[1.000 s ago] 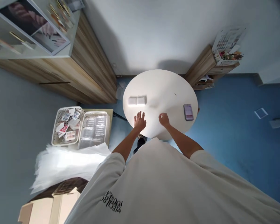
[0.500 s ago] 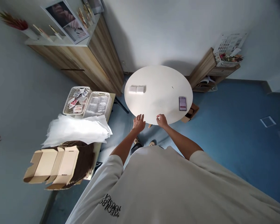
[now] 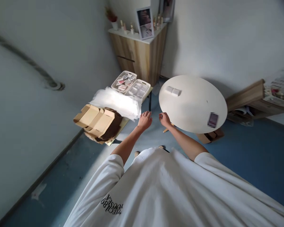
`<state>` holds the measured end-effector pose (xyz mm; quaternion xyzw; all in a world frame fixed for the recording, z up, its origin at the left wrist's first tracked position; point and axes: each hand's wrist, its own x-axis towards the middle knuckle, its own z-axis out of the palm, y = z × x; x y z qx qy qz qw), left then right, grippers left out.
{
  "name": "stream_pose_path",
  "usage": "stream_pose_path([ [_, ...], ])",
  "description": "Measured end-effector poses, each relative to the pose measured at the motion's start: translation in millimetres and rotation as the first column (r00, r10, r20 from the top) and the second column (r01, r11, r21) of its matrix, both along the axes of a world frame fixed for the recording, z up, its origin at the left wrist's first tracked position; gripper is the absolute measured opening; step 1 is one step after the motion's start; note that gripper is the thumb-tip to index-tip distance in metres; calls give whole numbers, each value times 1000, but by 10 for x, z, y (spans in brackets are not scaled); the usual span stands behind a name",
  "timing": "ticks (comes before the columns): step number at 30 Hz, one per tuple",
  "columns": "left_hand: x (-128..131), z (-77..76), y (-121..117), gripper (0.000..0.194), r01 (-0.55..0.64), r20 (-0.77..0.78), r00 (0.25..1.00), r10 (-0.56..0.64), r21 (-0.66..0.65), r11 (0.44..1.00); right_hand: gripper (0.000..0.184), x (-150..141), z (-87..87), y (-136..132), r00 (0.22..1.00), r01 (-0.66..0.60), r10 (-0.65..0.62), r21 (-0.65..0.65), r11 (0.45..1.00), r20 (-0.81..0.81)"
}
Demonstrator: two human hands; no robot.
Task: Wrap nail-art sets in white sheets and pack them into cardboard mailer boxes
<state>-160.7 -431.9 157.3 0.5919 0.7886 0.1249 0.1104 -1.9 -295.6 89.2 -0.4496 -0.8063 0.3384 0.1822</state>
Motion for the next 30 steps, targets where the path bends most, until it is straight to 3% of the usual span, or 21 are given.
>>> stream_pose_path([
  [8, -1089, 62, -1391, 47, -269, -32, 963, 269, -1, 963, 20, -1338, 114, -1113, 956, -273, 277, 52, 961, -93],
  [14, -1773, -88, -2118, 38, -453, -40, 891, 453, -163, 876, 22, -1979, 122, -1813, 908, -405, 404, 18, 914, -115],
  [20, -2079, -214, -2426, 31, -503, 0, 855, 519, -244, 829, 21, -2213, 37, -2142, 879, -470, 469, 3, 882, -81],
  [30, -2159, -89, -2495, 37, -431, 33, 890, 454, -261, 864, 23, -2384, 80, -2272, 870, -490, 492, 42, 871, -44],
])
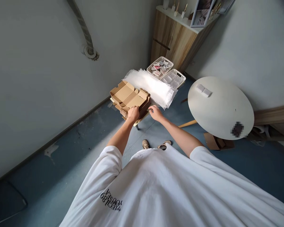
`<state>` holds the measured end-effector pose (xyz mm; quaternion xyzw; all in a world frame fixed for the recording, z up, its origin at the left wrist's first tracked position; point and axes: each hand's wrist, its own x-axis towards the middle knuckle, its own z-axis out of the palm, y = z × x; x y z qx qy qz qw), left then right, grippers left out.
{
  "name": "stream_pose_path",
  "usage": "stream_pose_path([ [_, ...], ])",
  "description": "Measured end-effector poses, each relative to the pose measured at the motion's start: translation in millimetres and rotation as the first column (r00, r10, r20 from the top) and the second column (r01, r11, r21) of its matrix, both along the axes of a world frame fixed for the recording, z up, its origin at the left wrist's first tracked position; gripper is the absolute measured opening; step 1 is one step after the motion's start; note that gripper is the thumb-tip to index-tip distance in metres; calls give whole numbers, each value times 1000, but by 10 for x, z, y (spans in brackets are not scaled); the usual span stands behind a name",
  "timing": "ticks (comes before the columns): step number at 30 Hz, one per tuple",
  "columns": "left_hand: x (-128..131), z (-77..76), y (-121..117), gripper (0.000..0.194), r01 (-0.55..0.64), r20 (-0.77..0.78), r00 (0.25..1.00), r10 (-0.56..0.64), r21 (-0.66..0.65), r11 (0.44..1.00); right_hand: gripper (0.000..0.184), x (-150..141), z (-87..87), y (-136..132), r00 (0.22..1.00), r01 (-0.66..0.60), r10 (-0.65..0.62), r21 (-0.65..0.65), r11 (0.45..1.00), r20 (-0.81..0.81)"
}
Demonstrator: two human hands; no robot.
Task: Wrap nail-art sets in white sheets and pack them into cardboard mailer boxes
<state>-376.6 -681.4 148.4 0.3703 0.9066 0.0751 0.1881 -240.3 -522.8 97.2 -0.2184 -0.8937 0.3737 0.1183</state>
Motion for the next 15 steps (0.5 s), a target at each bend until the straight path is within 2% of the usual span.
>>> stream_pose_path([
  [4, 5, 213, 26, 38, 6, -60, 998, -6, -5, 1000, 35, -1, 125, 33, 999, 1, 1, 79, 997, -32],
  [7, 14, 463, 59, 43, 32, -176, 984, -16, 86, 996, 51, -25, 310, 112, 998, 41, -33, 167, 985, -49],
  [10, 67, 687, 102, 47, 140, -278, 957, -79, 205, 969, 66, -59, 584, 197, 991, 116, -89, 305, 945, -101],
  [12, 137, 774, 147, 50, 236, -317, 936, -152, 247, 940, 70, -57, 778, 244, 996, 75, -49, 387, 919, -77],
  [15, 282, 812, 254, 51, 336, -335, 912, -238, 272, 902, 60, 37, 1005, 327, 998, 33, -7, 451, 892, -59],
])
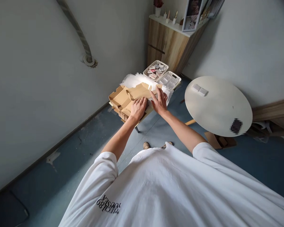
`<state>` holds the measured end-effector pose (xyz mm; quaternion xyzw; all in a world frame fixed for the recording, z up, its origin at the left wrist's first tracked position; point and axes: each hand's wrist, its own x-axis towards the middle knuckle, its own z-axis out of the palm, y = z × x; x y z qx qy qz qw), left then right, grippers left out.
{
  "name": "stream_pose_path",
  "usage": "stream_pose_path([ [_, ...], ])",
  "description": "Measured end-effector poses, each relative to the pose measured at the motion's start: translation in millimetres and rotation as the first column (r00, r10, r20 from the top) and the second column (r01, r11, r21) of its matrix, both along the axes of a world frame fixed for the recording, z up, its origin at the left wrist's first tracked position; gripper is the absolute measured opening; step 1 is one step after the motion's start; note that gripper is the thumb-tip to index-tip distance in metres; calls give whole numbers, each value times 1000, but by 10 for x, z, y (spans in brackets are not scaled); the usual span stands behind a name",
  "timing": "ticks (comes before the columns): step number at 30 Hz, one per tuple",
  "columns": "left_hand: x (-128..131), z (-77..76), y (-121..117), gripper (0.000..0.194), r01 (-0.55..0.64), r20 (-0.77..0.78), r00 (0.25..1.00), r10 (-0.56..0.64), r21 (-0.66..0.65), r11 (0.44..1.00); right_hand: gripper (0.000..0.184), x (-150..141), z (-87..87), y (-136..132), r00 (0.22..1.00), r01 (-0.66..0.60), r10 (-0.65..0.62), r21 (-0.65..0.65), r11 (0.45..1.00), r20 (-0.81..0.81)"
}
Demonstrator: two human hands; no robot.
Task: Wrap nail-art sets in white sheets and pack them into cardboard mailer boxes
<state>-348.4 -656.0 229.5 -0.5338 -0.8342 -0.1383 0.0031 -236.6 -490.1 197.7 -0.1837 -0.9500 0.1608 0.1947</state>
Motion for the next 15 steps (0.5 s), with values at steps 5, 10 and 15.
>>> stream_pose_path([
  [5, 302, 1, 324, 51, 173, -4, 985, -173, 9, 985, 39, 459, 129, 307, 995, 64, -63, 12, 998, -76],
  [10, 715, 60, 941, 55, 345, -14, 939, -345, 56, 937, 41, 1192, 129, 845, 990, 123, -119, 51, 991, -82],
  [15, 1320, 83, 1748, 54, 504, -21, 863, -504, 68, 861, 44, 2071, 135, 1365, 958, 274, -270, 37, 961, -93],
])
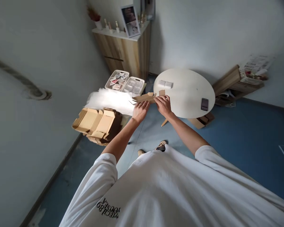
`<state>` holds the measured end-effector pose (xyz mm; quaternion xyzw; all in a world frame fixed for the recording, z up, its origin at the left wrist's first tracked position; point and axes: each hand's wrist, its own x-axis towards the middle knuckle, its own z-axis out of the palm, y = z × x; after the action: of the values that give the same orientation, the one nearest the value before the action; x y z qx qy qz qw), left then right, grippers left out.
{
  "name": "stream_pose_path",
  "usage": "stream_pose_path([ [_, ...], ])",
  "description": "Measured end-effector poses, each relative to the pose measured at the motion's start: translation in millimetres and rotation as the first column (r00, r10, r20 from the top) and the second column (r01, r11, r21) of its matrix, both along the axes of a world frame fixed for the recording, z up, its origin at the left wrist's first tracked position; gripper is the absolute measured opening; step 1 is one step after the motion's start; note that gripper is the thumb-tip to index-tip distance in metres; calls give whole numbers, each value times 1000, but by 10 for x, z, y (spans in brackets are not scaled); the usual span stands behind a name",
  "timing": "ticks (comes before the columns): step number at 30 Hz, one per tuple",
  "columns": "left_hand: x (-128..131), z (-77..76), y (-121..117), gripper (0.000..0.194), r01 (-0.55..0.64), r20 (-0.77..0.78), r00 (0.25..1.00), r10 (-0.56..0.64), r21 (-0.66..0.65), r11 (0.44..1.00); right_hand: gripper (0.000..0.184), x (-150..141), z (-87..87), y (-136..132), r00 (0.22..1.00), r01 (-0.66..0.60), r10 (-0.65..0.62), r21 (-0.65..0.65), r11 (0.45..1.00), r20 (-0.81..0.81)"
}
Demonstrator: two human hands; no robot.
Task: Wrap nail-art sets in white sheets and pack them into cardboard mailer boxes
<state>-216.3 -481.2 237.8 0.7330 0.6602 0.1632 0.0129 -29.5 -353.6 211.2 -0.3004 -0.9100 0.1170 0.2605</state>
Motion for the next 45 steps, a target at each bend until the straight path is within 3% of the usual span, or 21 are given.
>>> stream_pose_path([
  [6, 897, -73, 929, 53, 180, 2, 984, -180, -9, 984, 49, 1090, -63, 554, 986, 169, -169, -59, 984, 14],
  [11, 1594, -370, 1555, 54, 305, 9, 952, -306, -88, 948, 48, 1914, -298, 875, 962, 271, -265, -125, 954, 62],
  [16, 2128, -793, 1883, 54, 387, 27, 920, -392, -228, 893, 43, 2476, -673, 909, 932, 360, -338, -244, 900, 129],
  [20, 2382, -1000, 2016, 53, 386, 24, 914, -404, -355, 852, 43, 2673, -939, 887, 902, 431, -396, -332, 839, 172],
  [25, 2475, -1165, 2256, 53, 360, 37, 922, -386, -453, 816, 43, 2710, -1165, 1017, 884, 464, -398, -372, 804, 244],
  [31, 2415, -1380, 2699, 56, 360, 76, 922, -380, -529, 768, 39, 2664, -1392, 1360, 868, 495, -432, -391, 775, 244],
  [35, 2280, -1506, 3108, 56, 404, 87, 900, -427, -533, 743, 35, 2573, -1523, 1701, 855, 518, -460, -400, 756, 240],
  [40, 2037, -1692, 3624, 53, 471, 87, 854, -513, -548, 691, 33, 2411, -1671, 2142, 833, 543, -429, -361, 758, 350],
  [45, 1853, -1896, 3894, 44, 472, 94, 851, -517, -569, 673, 39, 2284, -1834, 2407, 813, 561, -404, -375, 739, 419],
])
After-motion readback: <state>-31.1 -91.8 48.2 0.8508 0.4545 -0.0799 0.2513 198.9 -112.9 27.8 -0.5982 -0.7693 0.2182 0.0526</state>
